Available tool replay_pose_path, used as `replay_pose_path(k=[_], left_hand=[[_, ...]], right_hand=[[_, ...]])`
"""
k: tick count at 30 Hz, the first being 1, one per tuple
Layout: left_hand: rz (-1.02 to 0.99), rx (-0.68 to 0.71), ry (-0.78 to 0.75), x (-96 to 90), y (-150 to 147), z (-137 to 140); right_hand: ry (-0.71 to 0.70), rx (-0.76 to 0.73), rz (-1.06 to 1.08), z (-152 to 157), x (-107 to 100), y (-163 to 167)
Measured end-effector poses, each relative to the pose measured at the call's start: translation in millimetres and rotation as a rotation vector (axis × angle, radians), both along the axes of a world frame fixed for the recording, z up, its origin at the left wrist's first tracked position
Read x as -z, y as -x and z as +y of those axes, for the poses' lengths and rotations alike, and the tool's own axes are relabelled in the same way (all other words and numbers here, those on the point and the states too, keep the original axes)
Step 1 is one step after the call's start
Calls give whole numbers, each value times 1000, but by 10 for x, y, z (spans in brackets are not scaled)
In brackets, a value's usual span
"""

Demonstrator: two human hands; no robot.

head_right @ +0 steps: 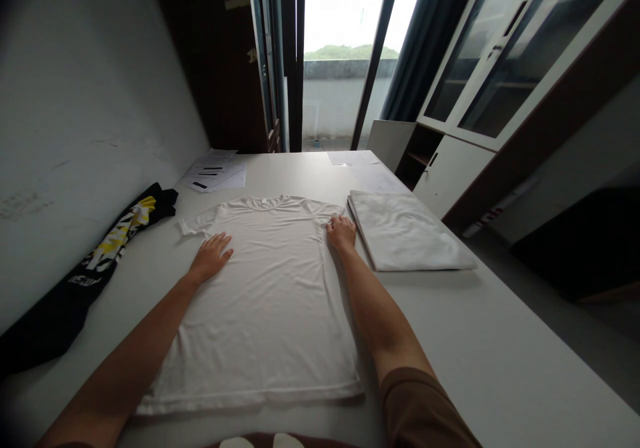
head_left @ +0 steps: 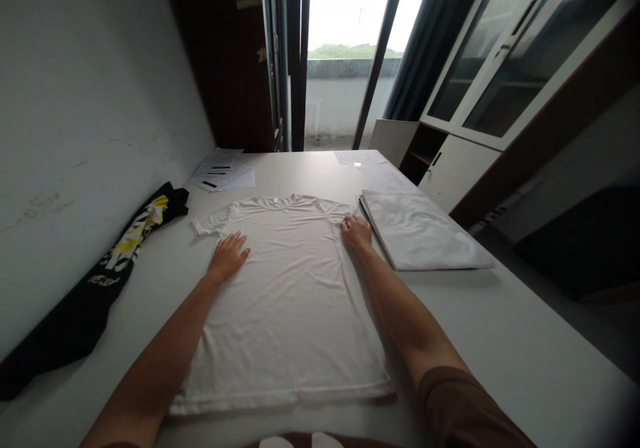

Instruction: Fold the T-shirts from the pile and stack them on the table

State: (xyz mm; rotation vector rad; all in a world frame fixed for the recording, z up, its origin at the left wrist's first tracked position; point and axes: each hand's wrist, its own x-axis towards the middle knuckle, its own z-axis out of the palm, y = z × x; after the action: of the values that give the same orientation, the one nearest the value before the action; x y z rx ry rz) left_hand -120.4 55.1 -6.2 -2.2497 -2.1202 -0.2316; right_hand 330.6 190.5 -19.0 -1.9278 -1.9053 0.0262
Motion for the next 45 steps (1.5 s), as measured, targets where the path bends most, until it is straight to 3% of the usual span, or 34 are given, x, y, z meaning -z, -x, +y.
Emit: replay_pose_path(k=[45], left_hand=[[-10,-9,9,-35,-19,-7]], right_hand=[[1,8,11,3,10,5]])
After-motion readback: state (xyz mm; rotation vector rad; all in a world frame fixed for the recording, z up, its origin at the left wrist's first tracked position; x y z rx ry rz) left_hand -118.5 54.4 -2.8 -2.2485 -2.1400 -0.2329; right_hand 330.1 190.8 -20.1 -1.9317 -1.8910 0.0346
